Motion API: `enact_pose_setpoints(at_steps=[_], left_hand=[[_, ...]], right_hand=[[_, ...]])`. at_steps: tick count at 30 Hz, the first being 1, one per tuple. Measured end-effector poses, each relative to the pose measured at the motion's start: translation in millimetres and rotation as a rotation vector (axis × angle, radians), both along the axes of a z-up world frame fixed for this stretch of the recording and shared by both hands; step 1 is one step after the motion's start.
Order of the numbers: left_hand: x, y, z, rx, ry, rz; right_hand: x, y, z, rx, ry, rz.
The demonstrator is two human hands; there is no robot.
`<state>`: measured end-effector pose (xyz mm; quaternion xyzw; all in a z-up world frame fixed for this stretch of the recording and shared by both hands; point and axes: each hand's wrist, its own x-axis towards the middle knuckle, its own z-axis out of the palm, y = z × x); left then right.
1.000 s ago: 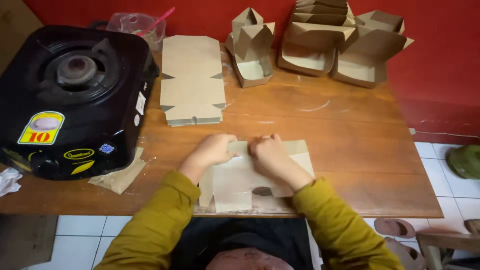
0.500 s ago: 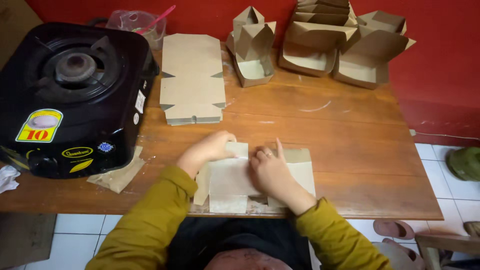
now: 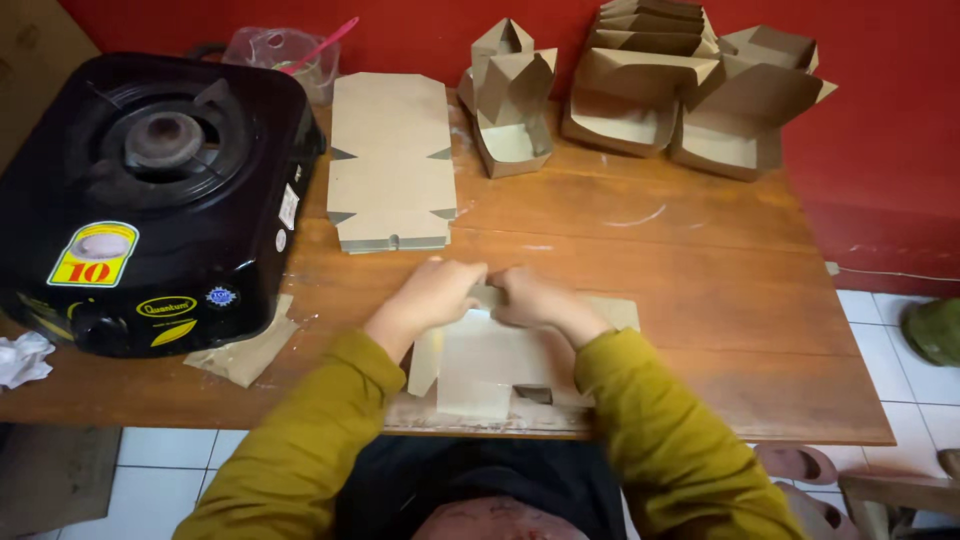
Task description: The person folds cardboard sheets by hand into small boxes on a wooden table.
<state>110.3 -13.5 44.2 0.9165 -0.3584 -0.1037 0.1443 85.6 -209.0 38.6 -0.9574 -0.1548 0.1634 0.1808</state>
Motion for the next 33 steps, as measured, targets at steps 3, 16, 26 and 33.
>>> enact_pose_setpoints(at_steps=[3,16,26,33], left_hand=[[-4,1,-2,-0.041,-0.067,-0.048],[-25,-1,-51,-0.222,-0.578,-0.113],[-73,5,-15,-0.165,-0.589,-0.071],[-76,15,-22,-0.136,-0.371,-0.004]], right_hand=[[11,-6,1,0.004,0.029,0.018],[-44,7,-15,-0.243,-0.796,0.256],[-78,30,10,-0.486,-0.691,0.346],[-83,30,-14,-0.480,-0.718,0.225]])
